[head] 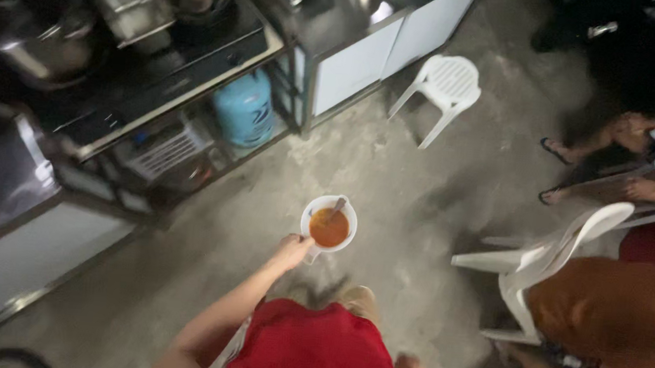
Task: The person carries a small bowl to a wire storage rack, spoons brown powder from a jar into the bowl, then returns to a stainless steel prep table, adds white powder from a container using a yellow scoop, and mixes and kneads the ingredients together by hand in the bowl.
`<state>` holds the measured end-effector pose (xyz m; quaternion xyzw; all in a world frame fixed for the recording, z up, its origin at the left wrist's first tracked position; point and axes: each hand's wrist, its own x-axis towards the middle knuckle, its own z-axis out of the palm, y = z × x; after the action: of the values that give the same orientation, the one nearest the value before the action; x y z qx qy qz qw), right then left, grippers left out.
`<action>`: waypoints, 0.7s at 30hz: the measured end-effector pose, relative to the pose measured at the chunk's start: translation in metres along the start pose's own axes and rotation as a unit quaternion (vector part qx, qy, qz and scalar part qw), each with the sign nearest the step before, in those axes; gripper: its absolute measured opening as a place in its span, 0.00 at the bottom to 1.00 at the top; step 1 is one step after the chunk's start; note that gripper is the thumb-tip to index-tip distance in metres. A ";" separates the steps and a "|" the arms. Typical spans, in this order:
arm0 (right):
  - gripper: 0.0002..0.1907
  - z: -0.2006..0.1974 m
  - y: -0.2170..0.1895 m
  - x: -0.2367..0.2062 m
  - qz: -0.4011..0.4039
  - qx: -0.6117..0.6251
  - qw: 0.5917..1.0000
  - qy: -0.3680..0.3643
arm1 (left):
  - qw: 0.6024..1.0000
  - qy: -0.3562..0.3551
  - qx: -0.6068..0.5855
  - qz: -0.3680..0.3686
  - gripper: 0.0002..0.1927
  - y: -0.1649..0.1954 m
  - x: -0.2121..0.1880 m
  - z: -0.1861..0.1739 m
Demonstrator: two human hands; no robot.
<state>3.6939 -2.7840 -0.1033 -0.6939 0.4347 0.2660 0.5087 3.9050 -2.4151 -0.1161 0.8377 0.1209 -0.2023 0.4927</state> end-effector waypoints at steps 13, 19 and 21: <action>0.20 -0.082 -0.328 0.235 -0.025 -0.165 0.983 -0.071 | 0.992 0.079 -0.096 0.000 0.30 0.168 0.319 0.003; 0.18 -0.086 -0.660 0.353 -0.222 -0.118 0.966 -0.061 | 0.981 0.103 -0.153 -0.064 0.29 0.253 0.420 -0.030; 0.18 -0.067 -0.762 0.376 -0.278 -0.077 0.955 -0.067 | 0.978 0.142 -0.151 0.029 0.30 0.267 0.461 -0.046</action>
<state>4.5351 -2.8917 -0.0238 -0.8051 0.1673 0.1925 0.5355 4.4318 -2.5035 -0.0999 0.7769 0.1942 -0.0463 0.5971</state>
